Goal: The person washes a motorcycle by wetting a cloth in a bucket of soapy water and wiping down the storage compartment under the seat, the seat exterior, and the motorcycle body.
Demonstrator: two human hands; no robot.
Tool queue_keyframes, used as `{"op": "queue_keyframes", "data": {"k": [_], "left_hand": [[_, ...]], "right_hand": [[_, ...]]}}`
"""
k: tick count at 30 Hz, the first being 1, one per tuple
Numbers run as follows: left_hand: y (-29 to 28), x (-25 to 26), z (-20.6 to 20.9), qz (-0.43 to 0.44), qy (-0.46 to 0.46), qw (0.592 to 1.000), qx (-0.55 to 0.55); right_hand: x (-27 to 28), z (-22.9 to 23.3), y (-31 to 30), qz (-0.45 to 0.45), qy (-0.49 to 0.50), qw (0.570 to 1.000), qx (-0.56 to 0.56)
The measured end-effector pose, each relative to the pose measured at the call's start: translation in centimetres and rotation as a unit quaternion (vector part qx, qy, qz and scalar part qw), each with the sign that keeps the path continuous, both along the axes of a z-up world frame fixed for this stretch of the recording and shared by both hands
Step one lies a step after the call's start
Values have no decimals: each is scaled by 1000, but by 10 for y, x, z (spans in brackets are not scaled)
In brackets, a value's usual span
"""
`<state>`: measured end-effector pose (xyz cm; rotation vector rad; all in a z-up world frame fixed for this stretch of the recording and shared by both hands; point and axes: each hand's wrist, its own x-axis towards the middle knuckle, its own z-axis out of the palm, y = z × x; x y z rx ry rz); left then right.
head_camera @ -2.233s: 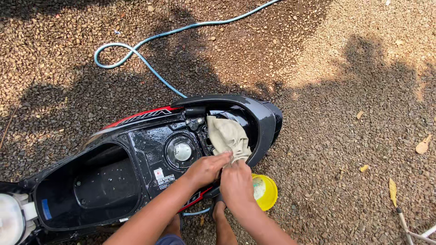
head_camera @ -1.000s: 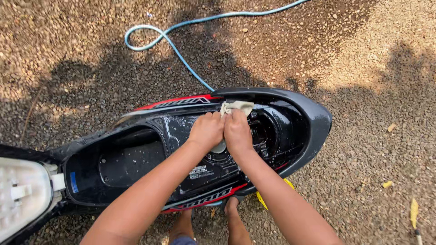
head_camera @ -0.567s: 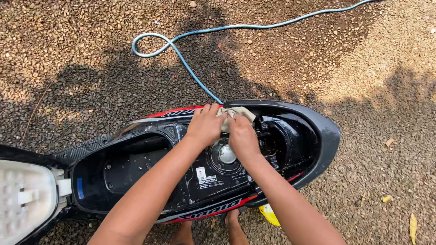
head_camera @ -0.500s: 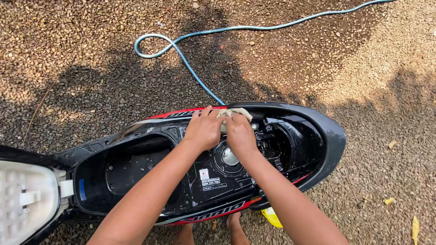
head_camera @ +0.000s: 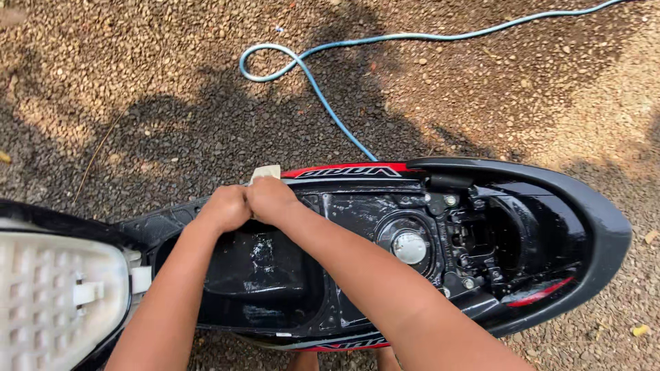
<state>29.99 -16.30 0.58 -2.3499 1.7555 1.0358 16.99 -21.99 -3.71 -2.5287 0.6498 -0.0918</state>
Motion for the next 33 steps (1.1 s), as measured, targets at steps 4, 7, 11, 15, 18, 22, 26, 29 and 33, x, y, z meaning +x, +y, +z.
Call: {"op": "queue_keyframes", "data": {"k": [4,7,11,15,18,22,26,29,33], "left_hand": [[14,-13,0,-30,62,990,-125],[4,-57,9,-16,193,951,-242],[-23,-131,5,-15,256,944,-207],[22,-186,-6,-53,191,914,-354],[89,-208,2,-107,137,934,-313],[174,-225,36,-114,179,938,-273],[137,-217,34,-185,44,949,-250],[69,-212,22,-105,36,952,-286],[61,-220,10,-60,62,949,-303]], "right_hand": [[-4,11,6,-64,11,997,47],[-60,28,-19,-108,-35,992,57],[-143,70,-36,-139,15,987,-77],[-183,87,14,-194,46,973,-115],[-209,90,86,-220,82,971,-45],[-233,102,163,-224,107,969,1],[-235,83,147,-230,13,962,-147],[-214,53,80,-225,-8,953,-203],[-210,55,62,-251,-4,962,-107]]}}
